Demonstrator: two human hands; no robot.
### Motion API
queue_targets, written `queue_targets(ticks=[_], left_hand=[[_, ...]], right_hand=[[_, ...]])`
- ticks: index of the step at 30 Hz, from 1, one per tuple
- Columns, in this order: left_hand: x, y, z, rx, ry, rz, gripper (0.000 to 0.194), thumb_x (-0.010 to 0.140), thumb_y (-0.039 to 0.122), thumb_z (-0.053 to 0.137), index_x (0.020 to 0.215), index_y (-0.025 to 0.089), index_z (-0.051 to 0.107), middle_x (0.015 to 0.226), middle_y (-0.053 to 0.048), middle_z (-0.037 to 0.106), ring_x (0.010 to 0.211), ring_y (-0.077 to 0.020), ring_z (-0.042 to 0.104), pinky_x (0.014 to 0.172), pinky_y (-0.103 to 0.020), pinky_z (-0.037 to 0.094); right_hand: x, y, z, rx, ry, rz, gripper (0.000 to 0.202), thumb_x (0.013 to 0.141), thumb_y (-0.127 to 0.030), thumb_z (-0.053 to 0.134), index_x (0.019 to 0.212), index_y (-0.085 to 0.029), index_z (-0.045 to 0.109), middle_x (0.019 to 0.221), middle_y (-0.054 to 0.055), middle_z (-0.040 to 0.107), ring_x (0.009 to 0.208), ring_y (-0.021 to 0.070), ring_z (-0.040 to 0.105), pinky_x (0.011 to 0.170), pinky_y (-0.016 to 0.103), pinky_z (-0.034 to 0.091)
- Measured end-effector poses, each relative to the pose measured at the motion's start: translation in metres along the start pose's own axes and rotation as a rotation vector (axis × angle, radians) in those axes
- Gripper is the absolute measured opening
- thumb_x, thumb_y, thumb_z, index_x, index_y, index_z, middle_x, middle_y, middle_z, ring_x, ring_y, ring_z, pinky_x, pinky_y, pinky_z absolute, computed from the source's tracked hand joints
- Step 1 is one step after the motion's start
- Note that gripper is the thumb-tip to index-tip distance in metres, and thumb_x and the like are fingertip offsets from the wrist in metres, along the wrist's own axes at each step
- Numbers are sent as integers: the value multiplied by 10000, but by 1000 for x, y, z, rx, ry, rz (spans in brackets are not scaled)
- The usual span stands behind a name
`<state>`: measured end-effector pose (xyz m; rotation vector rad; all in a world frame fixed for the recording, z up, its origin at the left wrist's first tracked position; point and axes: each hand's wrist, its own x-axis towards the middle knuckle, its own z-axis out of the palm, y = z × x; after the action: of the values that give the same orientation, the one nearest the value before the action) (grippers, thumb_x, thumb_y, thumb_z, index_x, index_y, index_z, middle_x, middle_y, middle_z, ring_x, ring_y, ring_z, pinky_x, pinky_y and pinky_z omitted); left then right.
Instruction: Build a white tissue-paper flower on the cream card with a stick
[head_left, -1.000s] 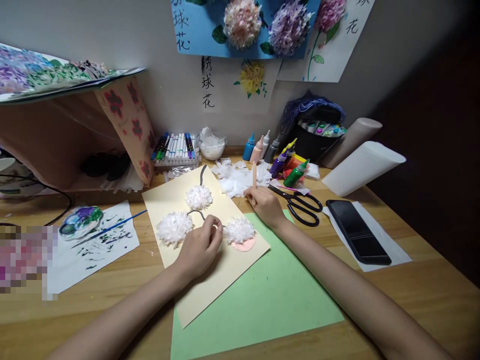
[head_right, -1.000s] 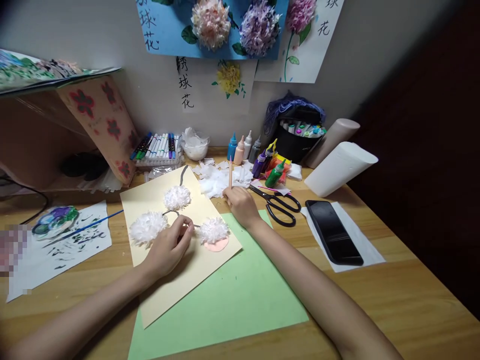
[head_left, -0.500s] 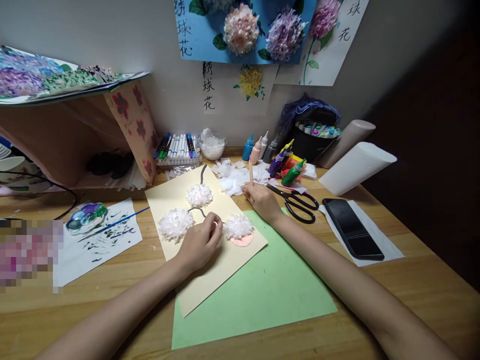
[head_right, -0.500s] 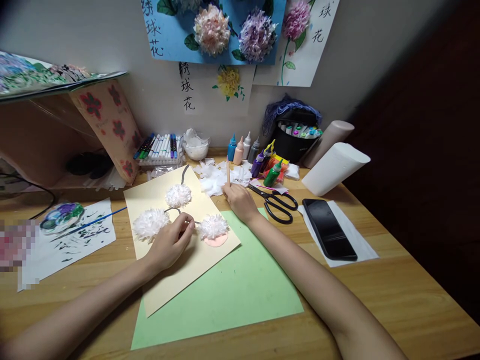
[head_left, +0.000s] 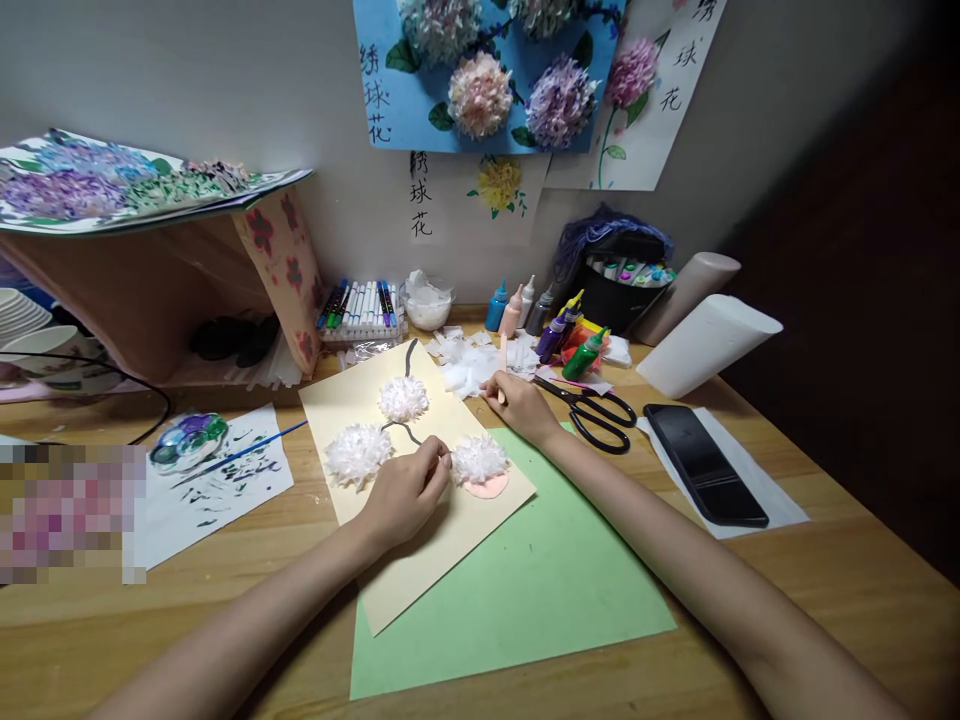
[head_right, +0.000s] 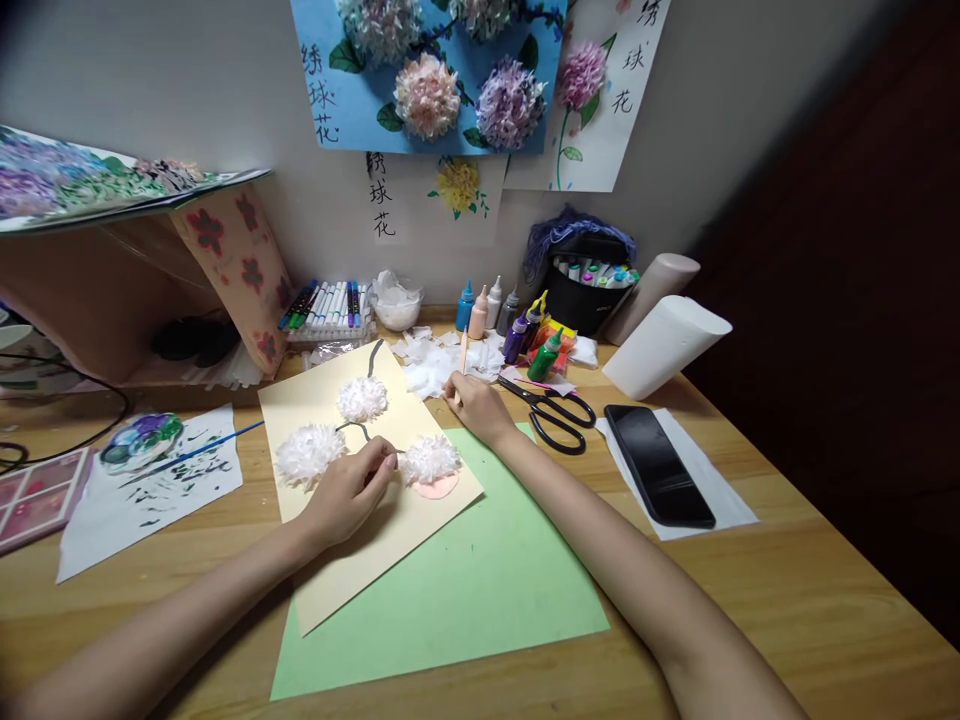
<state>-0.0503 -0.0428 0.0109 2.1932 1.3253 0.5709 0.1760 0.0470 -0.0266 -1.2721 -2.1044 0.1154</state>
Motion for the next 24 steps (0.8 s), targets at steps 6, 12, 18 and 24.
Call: queue_targets(ticks=[6, 12, 18, 24], left_hand=[[-15, 10, 1, 104, -203, 413, 105, 821, 288, 447, 891, 211, 457, 679, 15, 562, 613, -142, 513, 598, -266, 349], [-23, 26, -5, 210, -346, 614, 374, 645, 189, 545, 992, 194, 407, 940, -51, 551, 859, -188, 505, 754, -328, 371], [-14, 17, -13, 208, -328, 570, 404, 602, 102, 501, 975, 196, 378, 945, -56, 523, 865, -191, 473, 734, -322, 344], [-16, 15, -8, 190, -309, 562, 328, 651, 123, 496, 956, 194, 401, 925, -59, 537, 849, -194, 480, 745, -332, 348]], right_hand=[[3, -5, 0, 3, 81, 56, 155, 736, -58, 499, 752, -212, 504, 746, 42, 656, 706, 207, 619, 646, 300, 451], [-2, -6, -6, 78, 222, 108, 122, 748, -100, 513, 761, -220, 517, 804, 45, 695, 759, 221, 660, 689, 330, 488], [-1, -5, -14, 141, 441, 183, 72, 779, -148, 528, 775, -216, 507, 846, 56, 697, 850, 225, 672, 761, 363, 505], [-15, -21, -19, 361, 536, 223, 73, 779, -182, 585, 782, -212, 519, 855, 51, 673, 861, 210, 663, 789, 369, 510]])
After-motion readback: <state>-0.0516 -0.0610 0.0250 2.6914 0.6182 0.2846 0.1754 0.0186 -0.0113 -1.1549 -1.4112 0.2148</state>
